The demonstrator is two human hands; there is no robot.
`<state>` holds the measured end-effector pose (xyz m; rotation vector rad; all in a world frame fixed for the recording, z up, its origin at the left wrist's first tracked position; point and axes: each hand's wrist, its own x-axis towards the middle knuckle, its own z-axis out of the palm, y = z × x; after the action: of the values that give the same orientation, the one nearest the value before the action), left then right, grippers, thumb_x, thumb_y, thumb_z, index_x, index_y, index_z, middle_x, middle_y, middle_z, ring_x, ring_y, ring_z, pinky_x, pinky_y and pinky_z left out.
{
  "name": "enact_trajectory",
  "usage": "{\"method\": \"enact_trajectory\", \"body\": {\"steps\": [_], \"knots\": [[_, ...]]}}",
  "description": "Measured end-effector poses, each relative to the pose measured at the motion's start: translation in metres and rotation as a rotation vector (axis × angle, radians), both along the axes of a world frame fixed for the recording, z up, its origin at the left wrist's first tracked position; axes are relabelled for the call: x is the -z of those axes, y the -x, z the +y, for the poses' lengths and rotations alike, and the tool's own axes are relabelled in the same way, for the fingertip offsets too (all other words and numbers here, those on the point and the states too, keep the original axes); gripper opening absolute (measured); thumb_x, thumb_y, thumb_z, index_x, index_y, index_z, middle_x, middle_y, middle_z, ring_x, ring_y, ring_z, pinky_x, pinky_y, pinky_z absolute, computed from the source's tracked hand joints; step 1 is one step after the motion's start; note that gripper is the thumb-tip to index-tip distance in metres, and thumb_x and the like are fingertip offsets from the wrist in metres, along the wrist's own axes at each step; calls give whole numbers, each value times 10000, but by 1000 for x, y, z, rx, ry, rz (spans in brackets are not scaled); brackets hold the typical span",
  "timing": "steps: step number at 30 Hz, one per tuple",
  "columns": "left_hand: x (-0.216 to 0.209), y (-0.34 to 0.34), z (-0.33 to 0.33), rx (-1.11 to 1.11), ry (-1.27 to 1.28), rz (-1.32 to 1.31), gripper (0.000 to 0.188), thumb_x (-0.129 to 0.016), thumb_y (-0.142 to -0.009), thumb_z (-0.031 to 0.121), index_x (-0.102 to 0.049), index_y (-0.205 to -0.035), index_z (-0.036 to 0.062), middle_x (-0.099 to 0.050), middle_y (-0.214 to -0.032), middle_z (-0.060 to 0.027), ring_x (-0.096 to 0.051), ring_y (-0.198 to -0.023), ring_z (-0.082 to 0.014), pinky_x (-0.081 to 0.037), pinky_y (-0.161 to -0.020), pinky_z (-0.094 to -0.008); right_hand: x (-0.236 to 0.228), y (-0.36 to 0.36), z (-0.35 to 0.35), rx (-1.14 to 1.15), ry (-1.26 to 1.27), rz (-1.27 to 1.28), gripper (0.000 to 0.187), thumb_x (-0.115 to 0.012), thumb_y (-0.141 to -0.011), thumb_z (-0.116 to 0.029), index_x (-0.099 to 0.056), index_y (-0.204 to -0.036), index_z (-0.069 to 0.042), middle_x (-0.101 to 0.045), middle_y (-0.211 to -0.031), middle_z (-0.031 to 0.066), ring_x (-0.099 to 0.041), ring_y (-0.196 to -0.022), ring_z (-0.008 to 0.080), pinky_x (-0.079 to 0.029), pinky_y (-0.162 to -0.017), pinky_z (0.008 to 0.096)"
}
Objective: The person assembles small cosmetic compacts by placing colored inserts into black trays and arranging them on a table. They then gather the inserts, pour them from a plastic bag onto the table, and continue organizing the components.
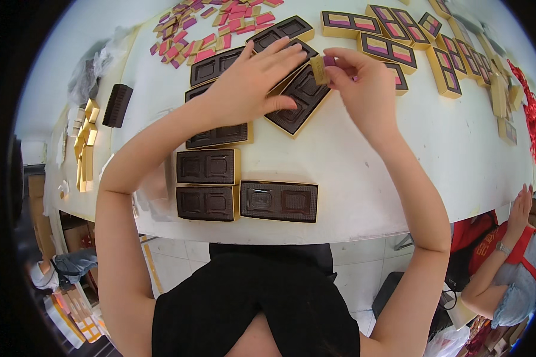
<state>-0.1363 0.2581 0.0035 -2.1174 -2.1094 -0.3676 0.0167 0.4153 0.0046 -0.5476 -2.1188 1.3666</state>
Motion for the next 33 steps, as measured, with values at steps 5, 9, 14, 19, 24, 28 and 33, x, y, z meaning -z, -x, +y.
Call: {"method": "enact_trajectory", "body": {"steps": [5, 9, 14, 19, 24, 28, 33], "knots": [[5, 46, 7, -253, -33, 139, 593, -514, -958, 391, -360, -1432, 68, -304, -1522, -140, -220, -1434, -330, -245, -1078, -641, 4, 9, -14, 79, -372, -162, 201, -703, -837, -162, -584, -784, -10, -665, -691, 97, -627, -603, 228, -474, -572, 330], [16, 128, -8, -463, 26, 70, 597, -549, -932, 383, -383, -1422, 85, -318, -1512, -146, -258, -1411, -352, -308, -1049, -631, -2, 16, -16, 102, -429, -292, 300, -702, -844, -262, -548, -728, -32, -649, -689, 90, -608, -609, 258, -448, -554, 369], [37, 235, -36, -668, 34, 197, 522, -570, -915, 369, -496, -1333, 65, -478, -1397, -152, -444, -1293, -304, -424, -1000, -465, 6, 10, -18, 4, -886, -254, 245, -698, -838, -278, -613, -907, -59, -611, -1099, 115, -608, -923, 291, -492, -730, 393], [43, 256, -22, -594, -222, -26, 453, -606, -889, 359, -579, -1268, 112, -627, -1211, -143, -611, -1088, -292, -477, -918, -384, 12, -20, -16, -464, -1113, -232, 661, -623, -841, -433, -480, -1334, -16, -441, -1429, 137, -406, -1331, 300, -271, -1126, 508], [33, 228, 47, -691, -273, -107, 410, -701, -811, 383, -667, -1057, 56, -686, -954, -172, -666, -900, -314, -523, -786, -417, 13, -47, -51, -270, -1110, -469, 825, -655, -768, -489, -436, -1354, 49, -444, -1425, 168, -394, -1340, 312, -303, -1077, 470], [30, 254, 63, -902, -167, 10, 410, -695, -772, 456, -718, -847, 54, -699, -862, -168, -674, -820, -345, -528, -734, -468, -2, -60, -74, -190, -1133, -525, 737, -708, -742, -416, -511, -1287, 39, -521, -1346, 162, -457, -1267, 313, -357, -988, 443], [10, 223, 46, -872, -290, 97, 288, -707, -791, 370, -726, -842, 88, -699, -865, -128, -665, -802, -316, -524, -704, -430, -8, -68, -28, -320, -899, -279, 633, -766, -712, -212, -537, -1271, -23, -512, -1360, 132, -465, -1262, 319, -382, -992, 431]]}}
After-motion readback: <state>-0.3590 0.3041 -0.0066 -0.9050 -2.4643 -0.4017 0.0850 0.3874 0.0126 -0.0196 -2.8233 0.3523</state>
